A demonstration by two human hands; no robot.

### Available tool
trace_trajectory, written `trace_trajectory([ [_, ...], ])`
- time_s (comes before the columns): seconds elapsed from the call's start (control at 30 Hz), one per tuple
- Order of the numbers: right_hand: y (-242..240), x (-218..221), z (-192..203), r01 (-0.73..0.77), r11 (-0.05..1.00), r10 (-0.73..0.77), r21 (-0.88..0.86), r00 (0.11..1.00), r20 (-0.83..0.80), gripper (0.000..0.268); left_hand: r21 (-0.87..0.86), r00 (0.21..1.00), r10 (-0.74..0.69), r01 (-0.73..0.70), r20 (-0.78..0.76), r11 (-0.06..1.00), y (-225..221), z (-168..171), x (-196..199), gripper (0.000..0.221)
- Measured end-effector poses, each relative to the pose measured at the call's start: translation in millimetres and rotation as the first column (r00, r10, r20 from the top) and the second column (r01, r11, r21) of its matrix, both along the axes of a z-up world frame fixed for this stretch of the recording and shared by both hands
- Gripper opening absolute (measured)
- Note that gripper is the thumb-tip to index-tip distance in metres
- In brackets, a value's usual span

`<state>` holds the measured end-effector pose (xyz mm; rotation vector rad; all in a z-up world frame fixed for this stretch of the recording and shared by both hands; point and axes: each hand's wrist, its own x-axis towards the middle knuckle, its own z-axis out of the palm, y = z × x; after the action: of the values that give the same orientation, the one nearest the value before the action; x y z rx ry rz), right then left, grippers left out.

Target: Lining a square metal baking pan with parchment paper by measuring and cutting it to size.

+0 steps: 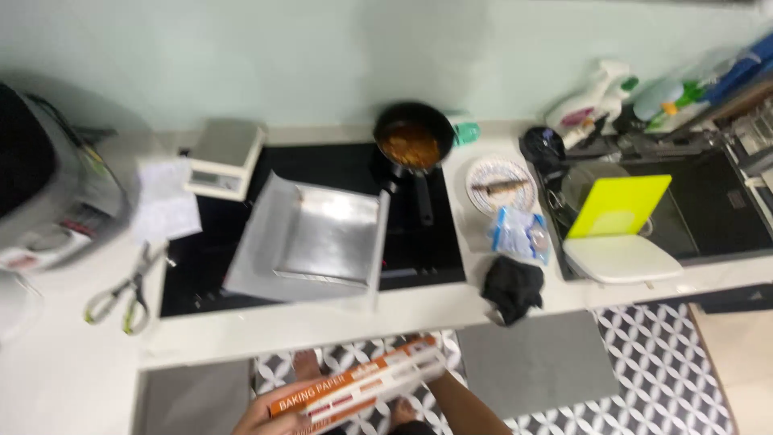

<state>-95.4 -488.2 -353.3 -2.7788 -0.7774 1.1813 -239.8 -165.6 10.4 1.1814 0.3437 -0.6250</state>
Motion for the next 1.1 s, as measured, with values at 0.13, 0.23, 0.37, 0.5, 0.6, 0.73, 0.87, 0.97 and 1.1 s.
trace_trajectory([
  [0.13,-59,-22,-34,-0.049,0.994,0.047,0.094,0.999,0.024,0.068,0.211,0.988,0.089,-0.115,0.127,0.971,-66,-70,-42,0.058],
  [0.23,-71,-43,65,-0.073,0.983,0.070,0.168,0.997,0.025,0.065,0.423,0.939,0.199,-0.065,-0.282,0.904,-133,-21,-38,0.064],
  [0.37,-91,-86,174,0.160,0.981,-0.130,0.113,0.964,-0.234,0.071,0.413,0.967,0.197,-0.115,-0.163,0.904,-186,-73,-58,0.072],
  [0.5,-128,-151,142,0.150,0.909,-0.075,0.388,0.977,-0.201,0.076,0.703,0.996,-0.001,-0.060,0.087,0.709,-239,-125,-61,0.068],
  [0.6,-139,-180,141,0.079,0.901,-0.011,0.427,0.987,-0.158,0.080,0.775,0.925,-0.067,-0.271,0.373,0.571,-282,-165,-51,0.067],
  [0.73,-144,-199,165,0.228,0.922,-0.131,0.314,0.944,-0.303,0.073,0.761,0.995,-0.059,-0.024,0.082,0.649,-322,-156,-1,0.077],
  [0.87,-175,-257,66,0.333,0.771,-0.253,0.542,0.942,-0.219,0.035,0.848,0.877,-0.481,0.257,-0.004,0.463,-329,-186,37,0.120],
  [0.97,-179,-250,56,0.829,0.422,-0.454,0.368,0.544,-0.706,0.027,0.917,0.790,-0.609,0.296,-0.077,0.268,-333,-215,36,0.111],
  [1.1,-184,-217,24,0.899,-0.140,-0.112,-0.415,-0.431,-0.895,0.034,0.900,0.795,-0.582,0.112,0.172,0.420,-302,-205,22,0.070],
])
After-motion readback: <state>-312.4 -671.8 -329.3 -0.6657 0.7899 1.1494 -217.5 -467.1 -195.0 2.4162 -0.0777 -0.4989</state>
